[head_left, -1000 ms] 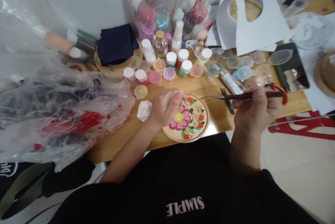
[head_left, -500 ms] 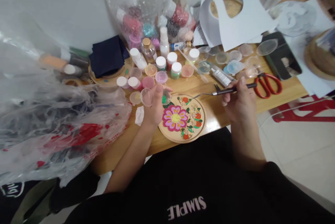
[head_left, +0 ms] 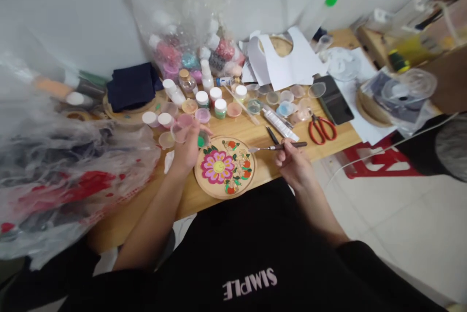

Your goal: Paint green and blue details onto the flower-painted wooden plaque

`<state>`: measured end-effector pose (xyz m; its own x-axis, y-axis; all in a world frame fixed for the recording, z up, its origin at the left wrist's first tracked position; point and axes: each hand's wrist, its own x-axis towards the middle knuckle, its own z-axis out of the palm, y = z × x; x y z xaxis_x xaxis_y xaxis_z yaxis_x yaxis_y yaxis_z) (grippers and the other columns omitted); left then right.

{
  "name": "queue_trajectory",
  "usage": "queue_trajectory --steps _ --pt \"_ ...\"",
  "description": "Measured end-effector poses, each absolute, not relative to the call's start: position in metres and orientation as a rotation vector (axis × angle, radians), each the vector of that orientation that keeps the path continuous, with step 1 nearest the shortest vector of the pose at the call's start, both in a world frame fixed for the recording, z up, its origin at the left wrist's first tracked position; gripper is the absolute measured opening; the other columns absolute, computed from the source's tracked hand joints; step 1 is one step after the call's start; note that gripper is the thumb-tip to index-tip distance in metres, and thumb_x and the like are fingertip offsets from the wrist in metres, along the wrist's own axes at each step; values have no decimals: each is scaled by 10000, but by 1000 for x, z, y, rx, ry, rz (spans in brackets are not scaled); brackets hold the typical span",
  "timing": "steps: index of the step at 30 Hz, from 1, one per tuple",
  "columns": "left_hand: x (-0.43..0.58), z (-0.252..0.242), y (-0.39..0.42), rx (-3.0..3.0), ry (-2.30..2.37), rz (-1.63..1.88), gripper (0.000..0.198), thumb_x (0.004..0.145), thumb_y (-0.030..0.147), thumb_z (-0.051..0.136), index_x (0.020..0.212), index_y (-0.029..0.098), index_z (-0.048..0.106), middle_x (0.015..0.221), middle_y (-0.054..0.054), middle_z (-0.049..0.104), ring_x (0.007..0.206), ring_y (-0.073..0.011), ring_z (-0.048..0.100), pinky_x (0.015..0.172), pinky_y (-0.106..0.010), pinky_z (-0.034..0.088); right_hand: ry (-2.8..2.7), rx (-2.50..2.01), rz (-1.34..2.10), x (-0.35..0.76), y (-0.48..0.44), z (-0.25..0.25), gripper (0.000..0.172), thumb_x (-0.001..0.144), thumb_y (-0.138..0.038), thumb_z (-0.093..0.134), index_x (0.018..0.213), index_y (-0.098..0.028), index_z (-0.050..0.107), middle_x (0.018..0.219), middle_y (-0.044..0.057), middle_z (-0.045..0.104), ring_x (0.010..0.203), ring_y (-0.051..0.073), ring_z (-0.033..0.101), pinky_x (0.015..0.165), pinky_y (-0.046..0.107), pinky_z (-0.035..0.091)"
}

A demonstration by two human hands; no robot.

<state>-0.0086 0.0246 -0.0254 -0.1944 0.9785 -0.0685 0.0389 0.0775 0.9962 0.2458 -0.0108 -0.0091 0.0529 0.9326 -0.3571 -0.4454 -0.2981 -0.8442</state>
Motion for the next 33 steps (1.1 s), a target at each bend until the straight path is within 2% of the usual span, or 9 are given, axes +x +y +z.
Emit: queue_trajectory --steps 4,7,13,17,20,24,26,33 --pt "-9 -28 29 1170 1364 1294 753 754 927 542 574 199 614 513 -34 601 498 -132 575 513 -274 450 -666 -1166 1431 245 -3 -14 546 590 -629 904 685 -226 548 462 -93 543 405 88 516 409 217 423" --pt "-9 -26 29 1192 1371 1298 774 751 938 527 538 196 582 495 -45 601 459 -130 559 465 -255 422 -734 -1138 1390 243 3 -16 533 639 -642 863 707 -224 539 460 -86 555 404 96 532 411 227 423" --pt "-10 -24 29 1217 1480 1273 704 899 803 515 546 198 584 447 -32 567 386 -116 498 413 -245 391 -795 -1120 1279 237 -4 -14 474 671 -601 854 796 -211 617 514 -87 571 491 105 589 503 244 460" --pt "-5 -21 37 1306 1442 1326 694 933 748 525 528 189 606 454 -47 569 411 -104 503 426 -238 378 -828 -1154 1220 232 -11 -17 413 679 -508 879 804 -209 622 591 -78 623 569 92 604 594 238 474" --pt "2 -18 40 1361 1338 1289 687 929 756 521 561 189 642 488 -32 590 450 -105 523 459 -236 389 -833 -1185 1192 224 -14 -20 362 703 -454 869 844 -211 640 637 -78 634 591 81 584 626 236 471" --pt "4 -18 37 1357 1235 1267 669 893 795 539 614 197 648 530 -28 603 495 -124 546 501 -262 413 -874 -1251 1116 210 -24 -26 273 825 -458 768 928 -226 665 654 -63 636 594 114 607 645 285 508" --pt "2 -19 35 1312 1185 1270 675 880 815 534 628 199 643 540 -38 605 489 -129 542 497 -278 412 -899 -1272 1053 205 -30 -30 233 861 -449 737 911 -236 660 633 -60 633 592 131 626 653 304 526" --pt "0 -22 29 1175 1143 1301 745 844 872 505 553 194 608 527 -35 594 467 -113 523 475 -271 407 -945 -1286 953 203 -34 -35 165 825 -355 748 818 -240 630 642 -63 612 540 113 578 581 279 487"
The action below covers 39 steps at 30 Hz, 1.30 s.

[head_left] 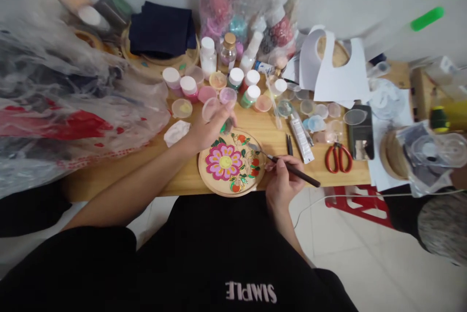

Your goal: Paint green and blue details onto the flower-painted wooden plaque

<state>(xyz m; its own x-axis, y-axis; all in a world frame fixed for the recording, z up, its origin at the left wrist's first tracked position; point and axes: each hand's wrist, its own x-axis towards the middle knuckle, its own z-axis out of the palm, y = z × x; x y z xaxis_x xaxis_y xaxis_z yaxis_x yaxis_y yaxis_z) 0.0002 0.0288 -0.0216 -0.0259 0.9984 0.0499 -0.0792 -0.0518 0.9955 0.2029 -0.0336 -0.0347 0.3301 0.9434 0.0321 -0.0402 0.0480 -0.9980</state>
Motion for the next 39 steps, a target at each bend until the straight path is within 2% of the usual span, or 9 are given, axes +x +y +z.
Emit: queue_trajectory --steps 8,14,21,27,35,39 --pt "4 -26 28 1105 1128 1345 747 863 861 487 570 186 618 561 -40 615 485 -106 539 491 -276 429 -1020 -1358 953 202 -27 -32 161 807 -346 742 804 -239 621 665 -57 610 535 110 567 562 277 481" --pt "5 -23 27 1023 1206 1318 684 917 771 522 571 189 614 552 -24 611 503 -109 562 505 -258 453 -1037 -1315 946 201 -29 -33 121 827 -306 741 807 -241 641 640 -67 616 522 101 580 548 256 487" --pt "5 -22 27 1110 1185 1338 733 874 855 475 556 203 576 527 -10 575 495 -111 550 502 -271 450 -1079 -1259 950 202 -30 -33 84 849 -271 746 831 -249 667 695 -62 642 557 90 607 568 248 499" --pt "6 -24 26 1075 1168 1367 721 878 839 499 566 195 587 539 -13 577 480 -101 524 505 -280 435 -1051 -1305 906 201 -30 -34 103 842 -295 731 821 -250 640 678 -62 615 537 101 582 559 272 498" --pt "6 -23 26 987 1223 1315 596 986 625 558 584 187 606 538 -11 561 515 -110 557 550 -277 454 -1075 -1310 895 201 -30 -34 128 847 -324 732 822 -249 631 662 -58 615 541 109 581 558 280 488" --pt "5 -25 25 1097 1170 1350 681 951 739 504 580 180 622 535 -13 564 489 -96 526 525 -278 429 -1071 -1292 900 201 -30 -35 110 847 -297 726 828 -247 630 655 -64 613 534 104 584 554 274 490"
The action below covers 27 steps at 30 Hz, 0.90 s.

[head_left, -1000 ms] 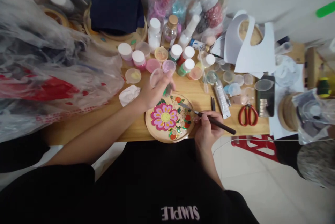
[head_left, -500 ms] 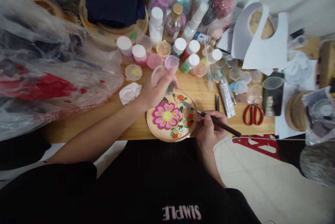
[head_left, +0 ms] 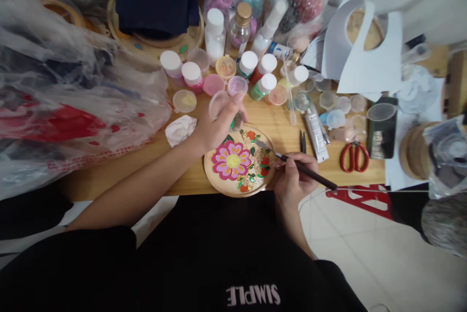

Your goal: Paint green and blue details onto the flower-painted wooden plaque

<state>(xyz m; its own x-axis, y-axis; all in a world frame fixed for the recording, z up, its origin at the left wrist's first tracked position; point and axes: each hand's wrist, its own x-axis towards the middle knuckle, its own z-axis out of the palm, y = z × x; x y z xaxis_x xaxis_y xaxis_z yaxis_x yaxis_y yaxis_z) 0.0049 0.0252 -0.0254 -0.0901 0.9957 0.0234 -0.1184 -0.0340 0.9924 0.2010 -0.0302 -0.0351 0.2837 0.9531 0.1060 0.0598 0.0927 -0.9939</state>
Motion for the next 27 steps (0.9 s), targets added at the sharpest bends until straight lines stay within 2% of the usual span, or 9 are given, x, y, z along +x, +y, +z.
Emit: queue_trajectory --steps 8,15,27 --pt "6 -29 26 1107 1168 1374 709 938 784 466 583 188 609 532 3 569 483 -82 512 519 -250 431 -1054 -1223 884 202 -28 -38 102 846 -267 733 836 -229 639 667 -69 624 522 89 591 525 247 496" --pt "7 -26 26 1076 1158 1383 700 921 781 510 568 184 601 513 4 558 471 -82 507 505 -244 427 -1060 -1183 903 202 -29 -39 73 858 -222 731 852 -221 658 678 -68 650 534 75 611 538 225 514" --pt "7 -29 26 1089 1180 1374 711 910 805 497 568 191 608 525 -1 569 478 -87 519 513 -252 434 -1097 -1207 879 202 -29 -40 70 868 -234 726 861 -223 657 692 -62 644 537 73 610 541 231 516"
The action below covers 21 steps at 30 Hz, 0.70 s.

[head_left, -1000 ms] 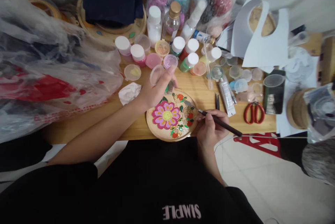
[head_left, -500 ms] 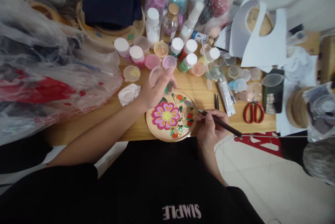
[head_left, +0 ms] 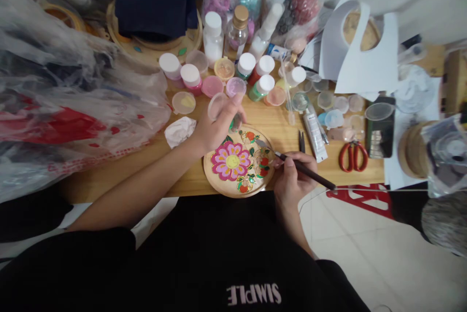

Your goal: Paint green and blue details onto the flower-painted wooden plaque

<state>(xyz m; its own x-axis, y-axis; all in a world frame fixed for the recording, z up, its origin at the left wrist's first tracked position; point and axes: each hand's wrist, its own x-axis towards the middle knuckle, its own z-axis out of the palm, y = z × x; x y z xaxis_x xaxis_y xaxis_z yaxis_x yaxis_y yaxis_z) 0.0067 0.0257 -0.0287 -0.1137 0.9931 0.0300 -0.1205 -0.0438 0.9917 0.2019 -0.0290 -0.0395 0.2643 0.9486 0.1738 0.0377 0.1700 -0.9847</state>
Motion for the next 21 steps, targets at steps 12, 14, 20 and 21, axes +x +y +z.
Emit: queue_trajectory --steps 12,14,20,21 --pt "6 -27 25 1139 1199 1359 695 956 753 476 578 185 610 533 -7 564 492 -97 525 531 -263 436 -1100 -1176 894 204 -29 -40 83 880 -250 726 871 -227 646 743 -61 641 561 76 618 556 239 531" --pt "6 -27 25 1129 1201 1358 686 957 747 481 581 187 607 536 -5 564 493 -94 525 528 -260 435 -1112 -1187 885 203 -29 -40 85 884 -257 719 875 -227 640 729 -60 639 559 79 618 559 243 534" --pt "6 -27 25 1107 1202 1347 667 948 745 507 585 193 596 533 8 568 492 -89 525 524 -249 438 -1150 -1273 841 201 -29 -38 120 885 -301 709 867 -224 620 669 -65 622 542 84 613 563 247 533" --pt "6 -27 25 1107 1197 1348 667 946 746 509 584 193 596 533 7 569 489 -89 522 522 -250 437 -1149 -1282 842 201 -29 -38 128 884 -312 711 868 -225 618 659 -66 618 540 86 613 564 250 535"
